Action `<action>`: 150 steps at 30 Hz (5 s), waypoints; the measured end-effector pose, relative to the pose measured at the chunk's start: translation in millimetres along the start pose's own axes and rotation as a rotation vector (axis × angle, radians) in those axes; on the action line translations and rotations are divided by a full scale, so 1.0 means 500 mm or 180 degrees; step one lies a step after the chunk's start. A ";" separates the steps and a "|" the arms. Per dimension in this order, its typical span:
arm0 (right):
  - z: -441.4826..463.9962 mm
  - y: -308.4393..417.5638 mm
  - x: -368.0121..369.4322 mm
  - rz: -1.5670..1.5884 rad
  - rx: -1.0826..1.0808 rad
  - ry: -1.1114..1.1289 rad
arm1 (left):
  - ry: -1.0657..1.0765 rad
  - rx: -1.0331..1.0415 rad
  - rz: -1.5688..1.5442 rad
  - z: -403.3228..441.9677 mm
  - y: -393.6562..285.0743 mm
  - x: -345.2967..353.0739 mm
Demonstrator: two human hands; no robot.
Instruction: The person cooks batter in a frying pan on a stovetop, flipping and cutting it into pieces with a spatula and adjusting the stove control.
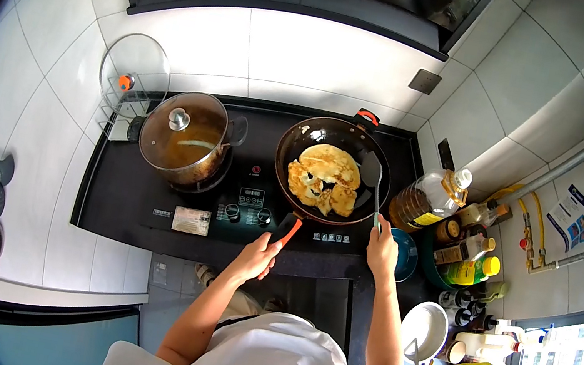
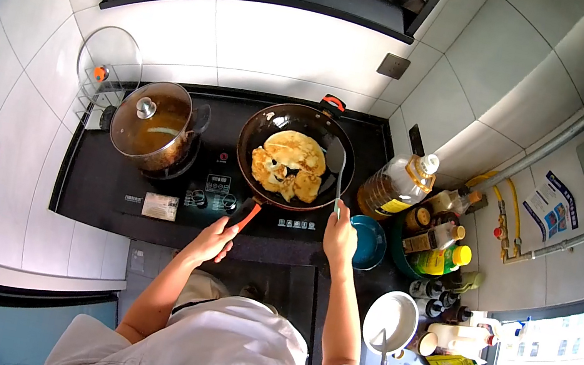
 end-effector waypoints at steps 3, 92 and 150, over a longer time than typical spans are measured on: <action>0.000 0.019 -0.028 -0.0321 0.0213 0.0249 | 0.0043 0.0022 -0.0012 0.005 0.007 -0.001; 0.025 0.099 0.062 0.2844 0.2049 0.2847 | -0.0022 -0.0062 0.0012 0.000 -0.002 0.000; 0.110 0.054 -0.009 -0.0744 -0.0538 0.0461 | 0.0050 -0.0024 0.0166 -0.005 -0.024 0.000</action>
Point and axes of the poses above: each hand's wrist, its own z-axis towards the middle knuckle, its own x-axis out of the palm, y = z × x, the point moved 5 cm from there along z, towards the middle knuckle, and after that the axes turned 11 degrees about x, right-handed, at the moved point
